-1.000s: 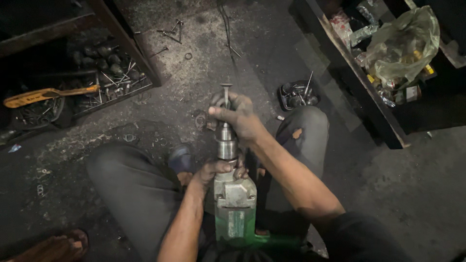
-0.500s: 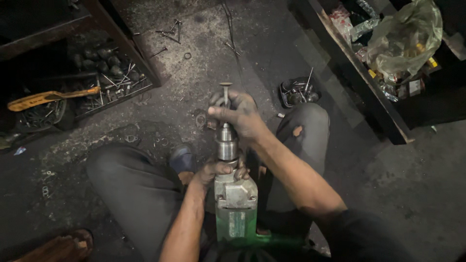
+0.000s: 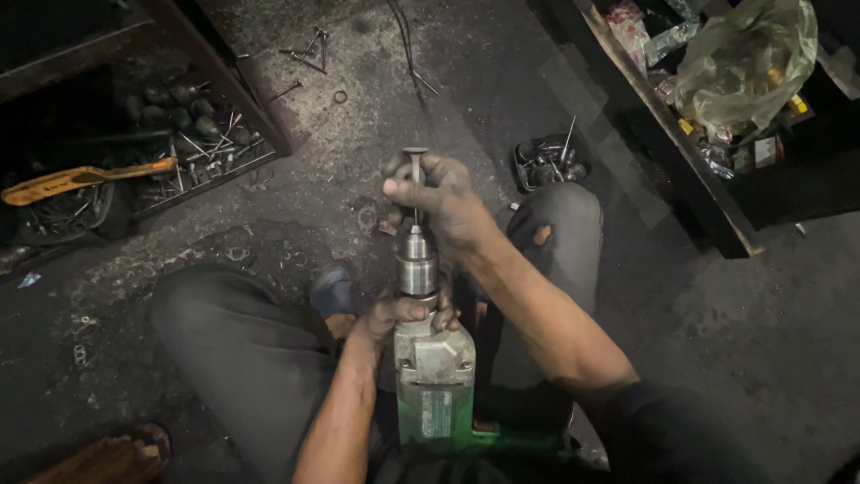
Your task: The person sits on the floor and assembles a green electric drill. They insert a chuck key into the chuck, rotate it to tighten the chuck jaws, and then remove the key. The person repeats this tightening process several times to secure the chuck.
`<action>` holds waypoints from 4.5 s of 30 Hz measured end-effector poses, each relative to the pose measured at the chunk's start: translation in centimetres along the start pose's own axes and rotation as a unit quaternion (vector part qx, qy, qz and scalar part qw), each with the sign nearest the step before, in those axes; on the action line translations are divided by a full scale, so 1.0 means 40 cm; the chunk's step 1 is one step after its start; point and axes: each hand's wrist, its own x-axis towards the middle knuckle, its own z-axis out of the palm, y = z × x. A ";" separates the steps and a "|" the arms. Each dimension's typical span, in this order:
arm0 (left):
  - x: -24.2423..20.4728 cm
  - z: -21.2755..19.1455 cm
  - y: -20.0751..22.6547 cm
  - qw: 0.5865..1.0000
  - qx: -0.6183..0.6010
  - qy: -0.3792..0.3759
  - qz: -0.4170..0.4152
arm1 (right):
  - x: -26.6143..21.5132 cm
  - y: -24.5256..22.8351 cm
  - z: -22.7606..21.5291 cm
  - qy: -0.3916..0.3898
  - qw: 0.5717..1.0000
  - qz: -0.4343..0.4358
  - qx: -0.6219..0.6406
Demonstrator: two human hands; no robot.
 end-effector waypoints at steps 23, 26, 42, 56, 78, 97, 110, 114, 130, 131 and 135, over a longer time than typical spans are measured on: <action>0.010 0.038 0.016 0.998 0.017 0.050 -0.017 | 0.003 -0.029 0.007 -0.016 1.000 0.021 0.016; 0.010 0.034 0.011 0.999 0.018 0.028 -0.006 | -0.003 -0.027 0.004 -0.034 0.996 0.047 0.071; 0.031 -0.014 0.004 0.999 0.006 0.031 -0.027 | 0.032 -0.036 -0.029 -0.047 0.994 0.075 0.071; 0.058 -0.008 0.012 0.999 0.002 -0.030 -0.021 | 0.028 -0.036 -0.039 0.009 0.999 -0.014 0.042; 0.068 0.003 0.001 0.999 -0.017 0.031 -0.026 | 0.052 -0.038 -0.057 0.032 0.979 -0.113 -0.169; 0.055 -0.087 -0.039 0.997 -0.038 0.040 -0.047 | 0.079 -0.005 -0.094 0.042 0.996 0.019 0.078; 0.079 -0.094 -0.040 0.993 -0.100 -0.029 -0.057 | 0.052 0.006 -0.078 0.004 0.997 -0.033 0.075; 0.082 -0.083 -0.026 0.997 -0.059 -0.042 -0.030 | 0.044 -0.004 -0.062 -0.014 0.997 -0.037 0.060; 0.074 -0.088 -0.032 0.998 -0.068 -0.007 -0.011 | 0.052 0.009 -0.024 -0.011 0.989 -0.115 -0.091; 0.073 -0.091 -0.033 0.998 -0.063 -0.016 0.003 | 0.052 0.011 -0.026 -0.011 0.991 -0.108 -0.080; 0.079 -0.095 -0.038 0.999 -0.047 -0.009 0.017 | 0.056 0.012 -0.042 0.025 0.999 -0.037 -0.024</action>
